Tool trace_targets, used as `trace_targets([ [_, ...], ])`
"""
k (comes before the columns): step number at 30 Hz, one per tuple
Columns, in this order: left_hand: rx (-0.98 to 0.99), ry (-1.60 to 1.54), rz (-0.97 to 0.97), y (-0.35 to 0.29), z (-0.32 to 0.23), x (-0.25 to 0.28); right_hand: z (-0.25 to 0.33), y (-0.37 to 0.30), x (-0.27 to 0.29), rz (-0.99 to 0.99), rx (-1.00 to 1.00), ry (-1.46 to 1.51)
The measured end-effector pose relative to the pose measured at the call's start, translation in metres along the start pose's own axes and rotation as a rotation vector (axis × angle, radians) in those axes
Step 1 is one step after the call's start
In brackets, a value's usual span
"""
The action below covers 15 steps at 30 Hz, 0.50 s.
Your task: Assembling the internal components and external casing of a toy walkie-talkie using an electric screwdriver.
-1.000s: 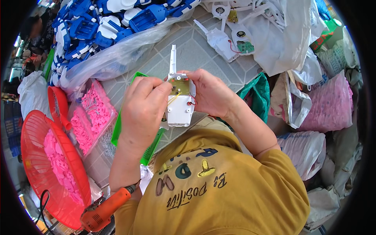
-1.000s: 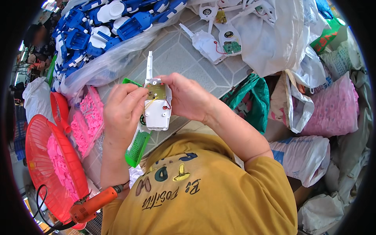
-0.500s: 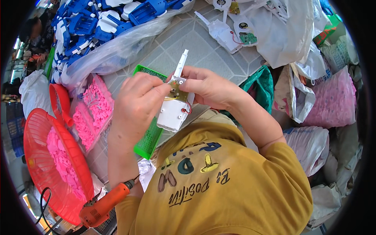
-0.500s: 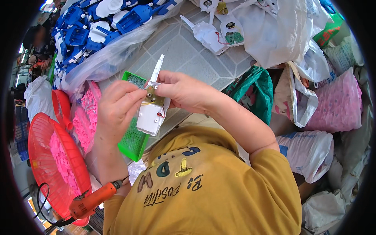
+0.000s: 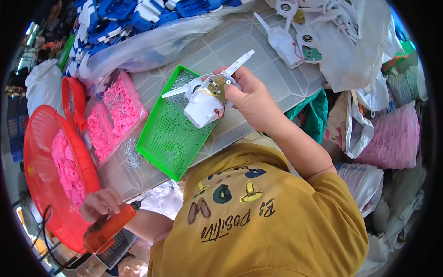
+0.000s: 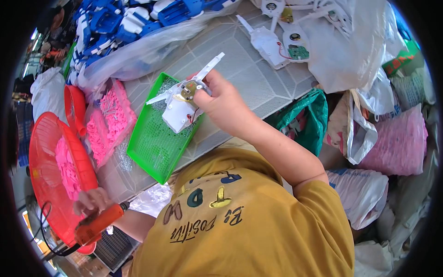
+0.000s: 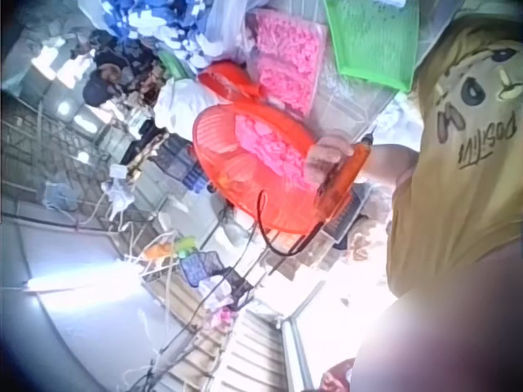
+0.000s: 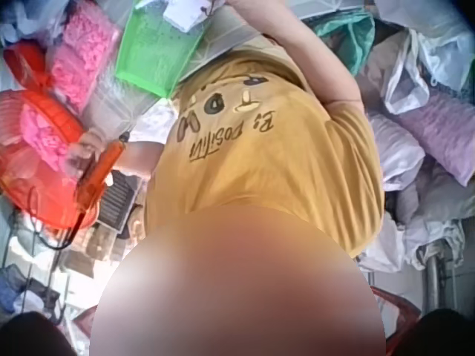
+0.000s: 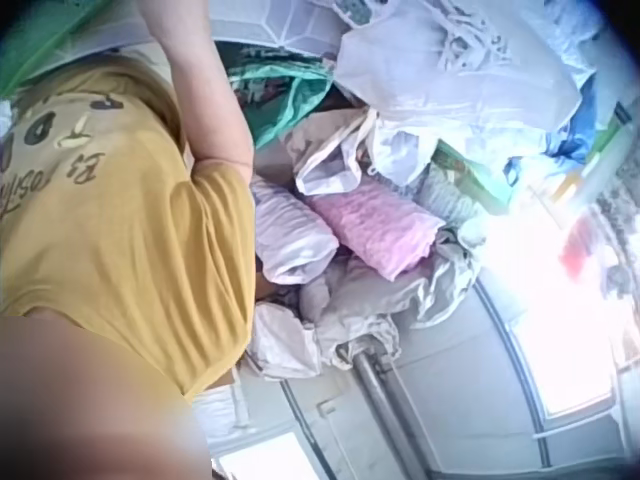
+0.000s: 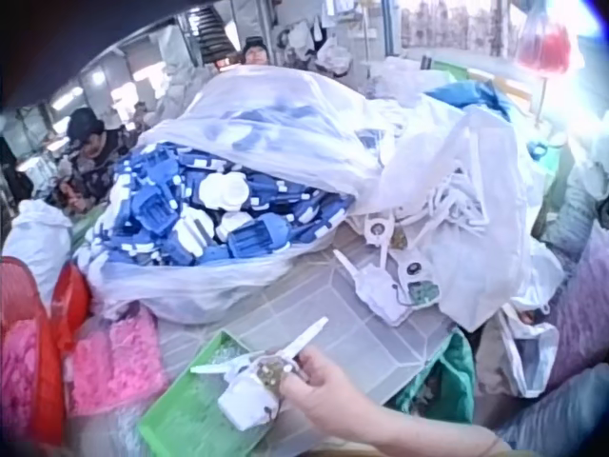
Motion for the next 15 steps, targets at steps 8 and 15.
trace_targets([
  [8, 0.218, 0.626, -0.708, -0.039, -0.011, -0.007, -0.022, 0.012, -0.028, 0.004, -0.035, -0.028],
  [15, 0.065, 0.466, -0.986, -0.02, 0.021, -0.004, -0.037, 0.009, -0.056, 0.031, -0.005, -0.089],
])
Point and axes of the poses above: each hand's wrist, its own y-axis towards the middle knuckle, its own x-axis out of the back of the hand, z = x × y, the point moved 7 cm from there along y, towards the middle knuckle, and after that the axes turned 5 degrees about -y, right-handed, at the moved point
